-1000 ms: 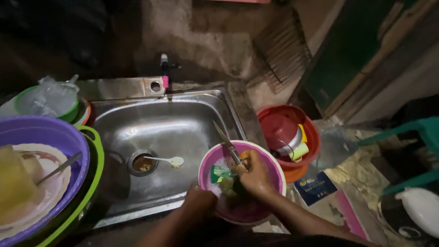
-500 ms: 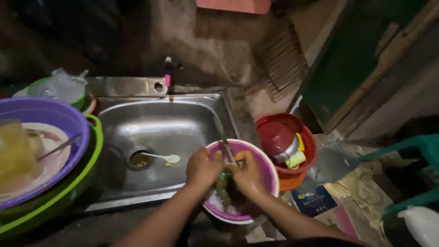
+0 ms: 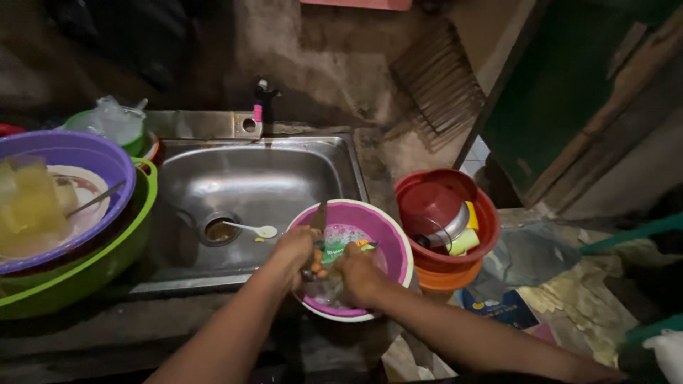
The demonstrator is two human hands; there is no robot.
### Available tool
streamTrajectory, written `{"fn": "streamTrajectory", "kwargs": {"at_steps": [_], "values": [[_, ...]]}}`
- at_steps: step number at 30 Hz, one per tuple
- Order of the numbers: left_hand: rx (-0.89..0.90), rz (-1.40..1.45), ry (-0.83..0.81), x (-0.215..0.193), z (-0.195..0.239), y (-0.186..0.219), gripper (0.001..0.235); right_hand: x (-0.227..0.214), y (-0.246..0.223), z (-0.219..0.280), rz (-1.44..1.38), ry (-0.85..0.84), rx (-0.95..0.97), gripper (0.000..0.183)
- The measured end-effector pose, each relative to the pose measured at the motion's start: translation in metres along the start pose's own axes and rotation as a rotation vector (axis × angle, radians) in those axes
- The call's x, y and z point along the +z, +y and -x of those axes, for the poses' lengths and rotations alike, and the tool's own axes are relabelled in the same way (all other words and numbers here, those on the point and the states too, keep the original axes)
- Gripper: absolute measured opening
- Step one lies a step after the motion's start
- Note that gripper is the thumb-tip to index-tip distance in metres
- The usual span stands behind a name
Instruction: The person washes dishes in a kitchen sink. They scrub a plate with a soapy sponge, rinse it under running water, and place it aside. The person also handles a green packet and a plastic bag during the process.
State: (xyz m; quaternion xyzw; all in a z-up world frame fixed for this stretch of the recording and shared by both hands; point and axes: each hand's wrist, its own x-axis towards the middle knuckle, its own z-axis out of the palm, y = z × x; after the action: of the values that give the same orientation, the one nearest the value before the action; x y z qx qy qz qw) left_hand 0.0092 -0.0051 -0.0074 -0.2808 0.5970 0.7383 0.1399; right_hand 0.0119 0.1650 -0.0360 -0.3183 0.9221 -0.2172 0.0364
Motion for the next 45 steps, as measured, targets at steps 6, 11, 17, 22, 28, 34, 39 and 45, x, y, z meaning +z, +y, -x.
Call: {"fn": "streamTrajectory", "kwargs": {"at_steps": [6,11,17,22,28,34,39,45], "values": [[0.031,-0.036,-0.064,0.002,0.018,-0.011,0.023,-0.047,0.046,-0.008,-1.235,-0.165,0.634,0.032],[0.258,-0.509,0.177,0.030,0.046,-0.018,0.015,-0.076,0.027,0.004,-1.891,-0.060,0.861,0.029],[0.651,-1.029,0.195,0.040,0.086,-0.014,0.038,-0.019,-0.002,-0.016,-1.617,0.242,0.761,0.016],[0.700,-1.369,0.049,0.034,0.095,-0.005,0.063,0.017,0.021,-0.039,-1.497,0.475,0.896,0.017],[0.809,-1.484,0.058,0.026,0.081,-0.013,0.070,0.027,0.030,-0.056,-1.432,0.475,0.934,0.020],[0.990,-1.460,0.089,0.010,0.088,-0.032,0.029,0.003,0.025,-0.049,-1.392,0.320,0.965,0.024],[0.846,-1.331,0.216,-0.008,0.091,-0.040,0.031,-0.028,0.020,-0.045,-0.966,0.396,0.993,0.028],[0.313,-0.408,0.057,-0.026,0.064,-0.033,0.019,-0.005,0.015,-0.028,-0.134,0.184,0.317,0.030]]}}
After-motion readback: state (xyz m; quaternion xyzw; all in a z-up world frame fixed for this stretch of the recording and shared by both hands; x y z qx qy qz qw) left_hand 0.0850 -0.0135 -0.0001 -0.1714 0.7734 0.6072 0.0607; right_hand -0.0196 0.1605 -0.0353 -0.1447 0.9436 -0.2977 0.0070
